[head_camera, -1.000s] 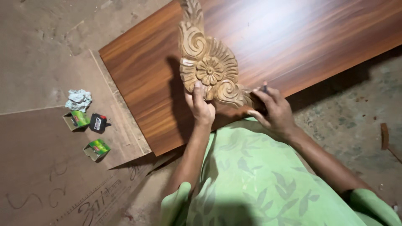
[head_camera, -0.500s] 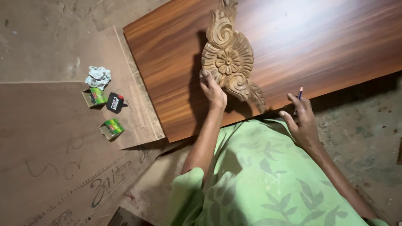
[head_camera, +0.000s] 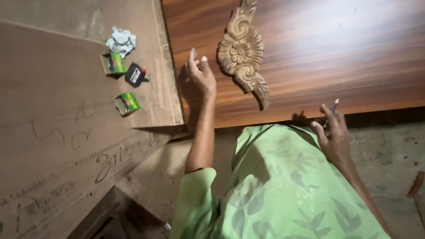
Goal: The person hammers a nail into a wooden board, then positions a carved wooden piece on it and secures it with a hammer and nails. They then apply white adhesive to the back of the carving using a brush.
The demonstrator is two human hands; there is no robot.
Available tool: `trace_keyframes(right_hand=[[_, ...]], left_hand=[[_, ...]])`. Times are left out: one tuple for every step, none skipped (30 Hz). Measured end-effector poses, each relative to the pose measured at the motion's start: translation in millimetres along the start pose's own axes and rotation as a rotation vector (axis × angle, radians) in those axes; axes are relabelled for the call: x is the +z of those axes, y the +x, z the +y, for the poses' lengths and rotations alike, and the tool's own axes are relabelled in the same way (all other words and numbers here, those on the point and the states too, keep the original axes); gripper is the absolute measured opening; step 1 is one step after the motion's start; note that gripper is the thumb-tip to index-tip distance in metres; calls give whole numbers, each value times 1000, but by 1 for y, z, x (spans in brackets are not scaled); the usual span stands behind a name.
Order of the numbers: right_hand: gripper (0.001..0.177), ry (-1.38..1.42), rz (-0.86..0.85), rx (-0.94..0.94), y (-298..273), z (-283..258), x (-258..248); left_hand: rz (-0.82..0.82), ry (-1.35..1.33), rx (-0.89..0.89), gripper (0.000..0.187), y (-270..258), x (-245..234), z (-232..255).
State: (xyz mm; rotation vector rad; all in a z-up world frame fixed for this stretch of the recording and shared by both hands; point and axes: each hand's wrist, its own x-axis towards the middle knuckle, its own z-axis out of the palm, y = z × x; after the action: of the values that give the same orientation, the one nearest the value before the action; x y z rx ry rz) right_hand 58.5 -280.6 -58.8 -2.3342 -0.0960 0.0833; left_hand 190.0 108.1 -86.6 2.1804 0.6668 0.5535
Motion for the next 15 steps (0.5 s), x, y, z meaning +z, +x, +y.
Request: trace_keyframes(right_hand=[[55,-22,9,-16,0,1,0],[56,-44,17,-32,1,2,0],[56,-59,4,-18,1,2,-1],[56,-75,-10,-4,1,3,-3],[56,-89,-21,10,1,3,-2],[55,-86,-44,8,1,3,-2],[55,-84,-65,4,2,3,-1],[55,-82,-87,0,4,2,0],[56,-54,-99,-41,8,3,1],[57,-26,-112,-82,12,3,2],[58,5,-133,-123,15,4,2],[60,-52,-168,-139,19,4,2],[62,-102,-201,-156,26,3,7],[64,-152,-233,-174,32,1,12],[67,-175,-242,-211,47,-2,19]], left_hand=[[83,-174,52,40,1,-2,-5],[33,-81,48,39,0,-3,-10],[-23,9,45,38,-5,-2,-13],[-80,98,42,36,-11,1,-15],[-131,158,80,37,-17,2,-17],[-182,217,117,37,-23,4,-18],[-233,275,156,38,-29,8,-17],[-221,270,175,40,-32,12,-17],[-207,263,192,42,-34,18,-17],[-192,256,210,44,-37,24,-16],[-179,236,193,42,-41,29,-18],[-166,215,176,39,-44,33,-20],[-151,201,163,37,-44,34,-24],[-135,202,164,37,-45,34,-28],[-110,196,181,36,-37,38,-30]])
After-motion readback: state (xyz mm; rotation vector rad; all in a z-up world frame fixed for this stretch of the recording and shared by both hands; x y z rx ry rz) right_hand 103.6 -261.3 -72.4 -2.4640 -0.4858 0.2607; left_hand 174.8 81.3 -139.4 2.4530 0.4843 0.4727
